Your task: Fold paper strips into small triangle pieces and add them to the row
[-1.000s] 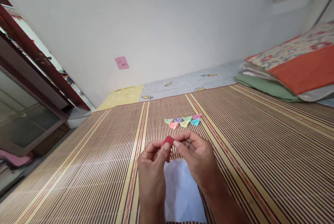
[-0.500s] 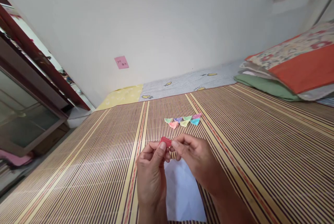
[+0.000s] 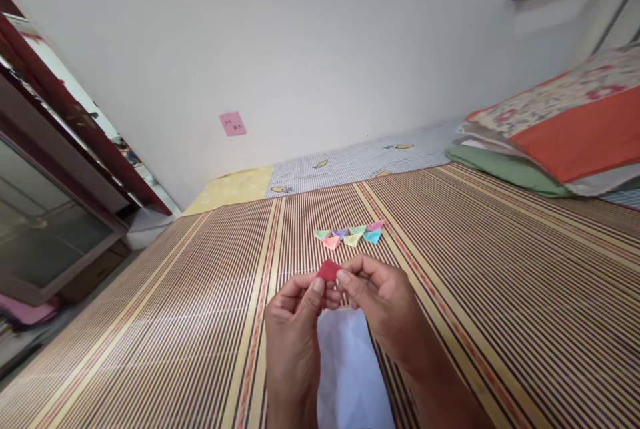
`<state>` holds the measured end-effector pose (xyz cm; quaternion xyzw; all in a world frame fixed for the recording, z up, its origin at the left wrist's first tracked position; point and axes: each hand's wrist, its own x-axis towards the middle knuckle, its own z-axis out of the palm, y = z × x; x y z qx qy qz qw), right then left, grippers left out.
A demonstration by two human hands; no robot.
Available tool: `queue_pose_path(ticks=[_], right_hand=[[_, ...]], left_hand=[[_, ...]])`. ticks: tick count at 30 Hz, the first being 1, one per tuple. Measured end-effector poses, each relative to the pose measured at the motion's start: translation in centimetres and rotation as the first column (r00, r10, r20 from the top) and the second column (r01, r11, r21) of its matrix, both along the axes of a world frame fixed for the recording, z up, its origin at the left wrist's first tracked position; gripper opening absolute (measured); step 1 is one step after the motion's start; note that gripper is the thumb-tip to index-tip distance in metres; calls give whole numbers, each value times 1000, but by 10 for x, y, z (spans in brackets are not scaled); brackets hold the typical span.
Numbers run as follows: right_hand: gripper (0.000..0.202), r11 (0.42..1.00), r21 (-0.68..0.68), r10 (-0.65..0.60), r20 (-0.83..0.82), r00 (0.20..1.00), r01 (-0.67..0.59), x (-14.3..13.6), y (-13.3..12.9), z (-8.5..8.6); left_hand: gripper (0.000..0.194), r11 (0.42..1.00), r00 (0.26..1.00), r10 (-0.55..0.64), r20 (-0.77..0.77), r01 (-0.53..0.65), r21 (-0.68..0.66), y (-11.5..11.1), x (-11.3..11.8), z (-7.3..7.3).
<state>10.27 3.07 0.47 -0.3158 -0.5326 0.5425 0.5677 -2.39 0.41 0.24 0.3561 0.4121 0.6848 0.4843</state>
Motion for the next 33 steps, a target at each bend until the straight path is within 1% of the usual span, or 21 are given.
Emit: queue_pose_path(ticks=[3, 6, 10, 13, 17, 21, 23, 26, 29, 33], right_hand=[[25, 1000, 14, 9, 6, 1000, -9, -2, 0, 1], [24, 1000, 25, 7, 13, 1000, -7, -3, 0, 1], [22, 995, 67, 77, 7, 997, -77, -2, -2, 6], [20, 991, 85, 98, 28, 995, -100, -1, -4, 9], [18, 992, 72, 98, 48, 994, -101, -2, -3, 7], [19, 997, 34, 65, 80, 995, -68, -1, -4, 7], [20, 997, 26, 66, 81, 994, -69, -1, -5, 9], [21, 996, 49, 77, 75, 994, -81, 1, -6, 11], [22, 996, 57, 62, 88, 994, -68, 3, -7, 13], [20, 990, 104, 80, 187, 979, -101, 12, -5, 11]], left_hand=[[20, 999, 1000, 10, 5, -10, 38, 0, 1, 0], [22, 998, 1000, -9, -2, 9, 61, 0, 0, 2], [18, 1000, 999, -7, -53, 9, 26, -2, 0, 4], [19, 998, 998, 19, -58, -15, 56, -4, 2, 4], [22, 996, 998, 46, -51, -42, 81, -5, 3, 3], [24, 994, 997, 69, -34, -66, 84, -4, 5, 1], [23, 995, 998, 58, -33, -54, 87, -3, 6, 0], [23, 996, 999, 36, -33, -33, 83, -4, 7, -1], [22, 998, 999, -8, -51, 11, 62, -5, 5, 0], [15, 996, 990, -86, -109, 88, 15, -6, 0, 2]])
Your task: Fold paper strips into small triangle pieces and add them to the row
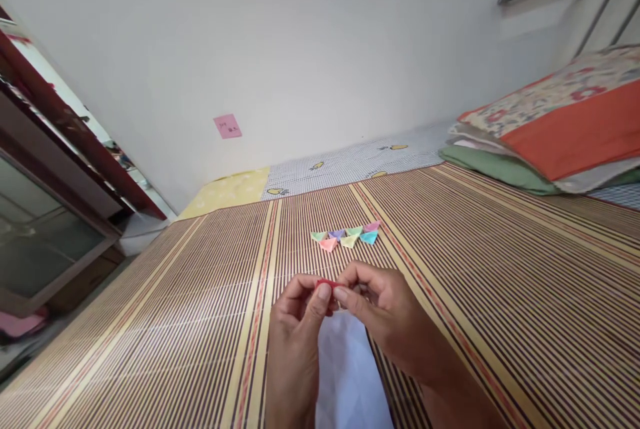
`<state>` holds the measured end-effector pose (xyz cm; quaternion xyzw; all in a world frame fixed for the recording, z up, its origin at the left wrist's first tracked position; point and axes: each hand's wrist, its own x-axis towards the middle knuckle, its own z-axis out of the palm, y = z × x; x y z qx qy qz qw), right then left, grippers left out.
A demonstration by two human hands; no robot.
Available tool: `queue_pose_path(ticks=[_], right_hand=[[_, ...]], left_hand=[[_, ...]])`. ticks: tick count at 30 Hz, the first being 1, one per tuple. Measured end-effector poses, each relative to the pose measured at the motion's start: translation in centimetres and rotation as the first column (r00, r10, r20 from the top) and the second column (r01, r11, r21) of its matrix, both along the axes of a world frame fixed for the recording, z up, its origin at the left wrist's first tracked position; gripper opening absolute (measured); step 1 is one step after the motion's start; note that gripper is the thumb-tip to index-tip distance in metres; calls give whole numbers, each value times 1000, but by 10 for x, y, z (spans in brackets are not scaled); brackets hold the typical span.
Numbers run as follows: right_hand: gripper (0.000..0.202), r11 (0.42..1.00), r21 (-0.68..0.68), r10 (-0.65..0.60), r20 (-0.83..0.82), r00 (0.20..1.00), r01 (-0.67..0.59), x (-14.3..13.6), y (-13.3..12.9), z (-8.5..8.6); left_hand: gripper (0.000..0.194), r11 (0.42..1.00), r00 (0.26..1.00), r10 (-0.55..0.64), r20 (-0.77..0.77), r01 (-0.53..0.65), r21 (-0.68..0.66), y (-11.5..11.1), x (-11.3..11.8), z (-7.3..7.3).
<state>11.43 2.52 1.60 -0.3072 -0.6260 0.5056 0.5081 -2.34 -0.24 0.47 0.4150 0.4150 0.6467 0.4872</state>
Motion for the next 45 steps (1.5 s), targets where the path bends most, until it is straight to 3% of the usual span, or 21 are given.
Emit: queue_pose_path(ticks=[3, 8, 11, 16, 24, 31, 39, 45], right_hand=[[19, 999, 28, 15, 52, 999, -17, 5, 1, -2], [35, 1000, -9, -5, -28, 1000, 5, 2, 0, -1], [31, 1000, -16, -5, -21, 1000, 5, -4, -2, 1], [25, 996, 51, -68, 34, 997, 67, -7, -4, 4], [26, 1000, 0, 7, -52, 999, -7, 3, 1, -3], [18, 999, -51, 12, 33, 999, -10, -3, 1, -1], [14, 999, -43, 18, 50, 999, -16, -11, 2, -3], [14, 999, -12, -44, 120, 992, 46, -13, 0, -4]], left_hand=[[14, 1000, 999, -9, 40, 9, 9, 1, -1, 1], [22, 1000, 932, 2, 362, -3, 3, 4, 7, 2], [22, 1000, 893, 22, 450, -15, -20, 5, 11, 1], [23, 999, 910, 40, 413, -21, -49, 5, 11, -3], [24, 985, 952, -139, 272, 162, -63, 6, 1, 4], [21, 994, 907, 2, 421, 45, -102, 8, 6, -2], [23, 986, 861, 146, 488, -85, -147, 7, 14, -2], [25, 975, 805, 198, 559, -102, -199, 10, 18, -3]])
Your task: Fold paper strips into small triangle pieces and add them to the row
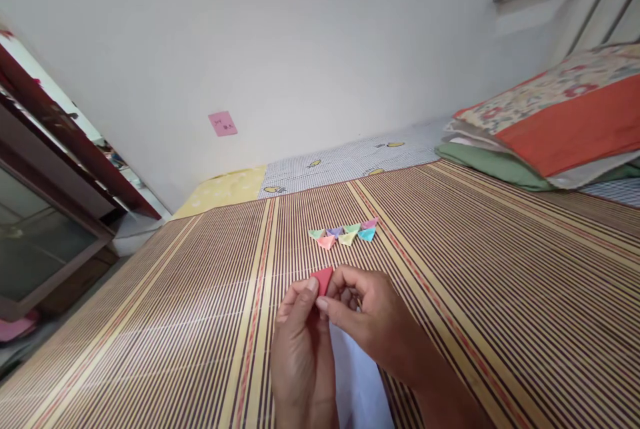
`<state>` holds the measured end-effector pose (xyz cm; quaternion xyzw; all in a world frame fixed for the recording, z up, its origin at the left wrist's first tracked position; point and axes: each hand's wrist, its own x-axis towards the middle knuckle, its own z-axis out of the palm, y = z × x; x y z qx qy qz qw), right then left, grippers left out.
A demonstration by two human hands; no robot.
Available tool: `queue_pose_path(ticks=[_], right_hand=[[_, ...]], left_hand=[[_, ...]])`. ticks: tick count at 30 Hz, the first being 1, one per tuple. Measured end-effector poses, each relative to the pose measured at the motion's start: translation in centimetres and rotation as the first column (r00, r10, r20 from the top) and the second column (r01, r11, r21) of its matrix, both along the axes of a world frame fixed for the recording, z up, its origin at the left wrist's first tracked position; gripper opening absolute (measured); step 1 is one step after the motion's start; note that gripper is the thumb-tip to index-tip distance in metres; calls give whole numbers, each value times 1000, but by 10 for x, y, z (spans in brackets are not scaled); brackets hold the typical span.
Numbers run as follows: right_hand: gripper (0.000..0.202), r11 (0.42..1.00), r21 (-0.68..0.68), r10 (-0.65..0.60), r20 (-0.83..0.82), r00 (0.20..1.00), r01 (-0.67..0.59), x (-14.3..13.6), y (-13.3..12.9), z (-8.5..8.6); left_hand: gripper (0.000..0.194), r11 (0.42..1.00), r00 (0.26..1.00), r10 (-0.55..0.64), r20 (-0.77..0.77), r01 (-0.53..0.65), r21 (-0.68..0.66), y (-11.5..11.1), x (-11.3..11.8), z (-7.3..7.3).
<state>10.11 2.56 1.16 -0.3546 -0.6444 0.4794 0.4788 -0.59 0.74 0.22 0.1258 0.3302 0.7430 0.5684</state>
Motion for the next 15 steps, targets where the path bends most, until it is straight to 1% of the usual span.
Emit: queue_pose_path(ticks=[3, 7, 9, 13, 15], right_hand=[[14, 1000, 1, -23, 5, 1000, 23, -3, -1, -3], [13, 997, 17, -74, 9, 997, 73, -8, -2, -5], [17, 996, 27, -91, 16, 996, 91, -8, -1, -5], [15, 1000, 10, -4, 37, 999, 3, -1, 1, 0], [16, 1000, 7, 13, 3, 1000, -13, 4, 1, 4]], left_hand=[[19, 1000, 1000, -8, 13, 8, 3, 0, 2, -1], [13, 998, 998, -48, 44, 46, 46, -2, 5, -1], [12, 998, 995, -56, 77, 54, 26, -1, 5, 0], [13, 993, 985, -42, 169, 60, -101, 2, 1, -2], [16, 992, 987, -71, 145, 86, -98, 3, -1, -3]])
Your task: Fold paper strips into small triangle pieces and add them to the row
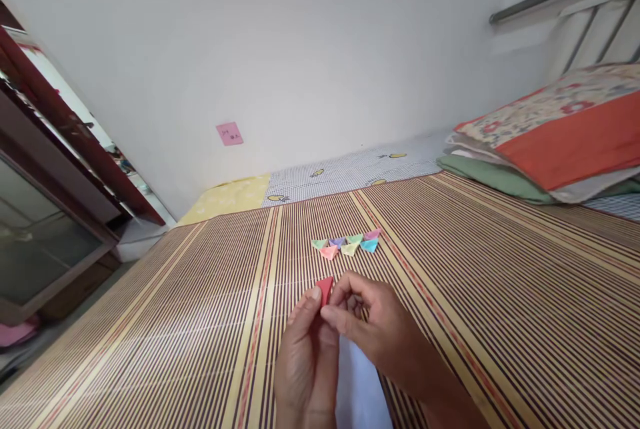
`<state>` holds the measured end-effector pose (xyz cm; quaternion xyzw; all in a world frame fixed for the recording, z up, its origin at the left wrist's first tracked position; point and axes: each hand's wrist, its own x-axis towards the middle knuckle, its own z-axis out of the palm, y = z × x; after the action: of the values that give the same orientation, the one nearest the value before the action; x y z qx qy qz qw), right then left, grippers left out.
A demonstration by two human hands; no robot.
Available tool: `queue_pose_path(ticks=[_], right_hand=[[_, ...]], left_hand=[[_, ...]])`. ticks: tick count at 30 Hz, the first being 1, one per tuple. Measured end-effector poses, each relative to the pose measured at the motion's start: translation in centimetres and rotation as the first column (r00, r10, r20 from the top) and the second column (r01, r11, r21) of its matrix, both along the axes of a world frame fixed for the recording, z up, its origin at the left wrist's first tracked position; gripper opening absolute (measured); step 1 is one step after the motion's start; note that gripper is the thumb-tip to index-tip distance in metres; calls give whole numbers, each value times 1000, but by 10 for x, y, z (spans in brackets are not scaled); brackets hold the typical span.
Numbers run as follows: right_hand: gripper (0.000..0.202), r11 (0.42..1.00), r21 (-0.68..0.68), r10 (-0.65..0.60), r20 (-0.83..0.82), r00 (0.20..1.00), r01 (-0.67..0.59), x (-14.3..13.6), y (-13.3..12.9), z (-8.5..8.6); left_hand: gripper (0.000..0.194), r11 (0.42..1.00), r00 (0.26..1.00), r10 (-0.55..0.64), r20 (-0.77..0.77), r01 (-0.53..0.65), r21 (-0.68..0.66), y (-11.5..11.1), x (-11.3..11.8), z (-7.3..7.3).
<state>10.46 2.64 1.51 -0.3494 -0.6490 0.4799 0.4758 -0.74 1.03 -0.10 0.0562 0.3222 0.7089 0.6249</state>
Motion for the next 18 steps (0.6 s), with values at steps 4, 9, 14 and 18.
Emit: queue_pose_path(ticks=[4, 9, 14, 18], right_hand=[[25, 998, 40, -50, -54, 997, 52, 6, 0, 2], [24, 999, 38, -11, -196, 981, 19, 8, 1, 0], [27, 995, 40, 98, -235, 967, -91, 12, 2, -1], [25, 996, 51, 85, -194, 977, -77, 13, 3, -2]], left_hand=[[21, 977, 944, 6, -329, 66, 205, -4, -1, -2], [18, 961, 770, 132, -624, 55, 271, -14, 3, 2], [16, 944, 716, 215, -664, 21, 329, -17, -1, 8], [15, 948, 676, 232, -699, 5, 319, -17, -6, 9]])
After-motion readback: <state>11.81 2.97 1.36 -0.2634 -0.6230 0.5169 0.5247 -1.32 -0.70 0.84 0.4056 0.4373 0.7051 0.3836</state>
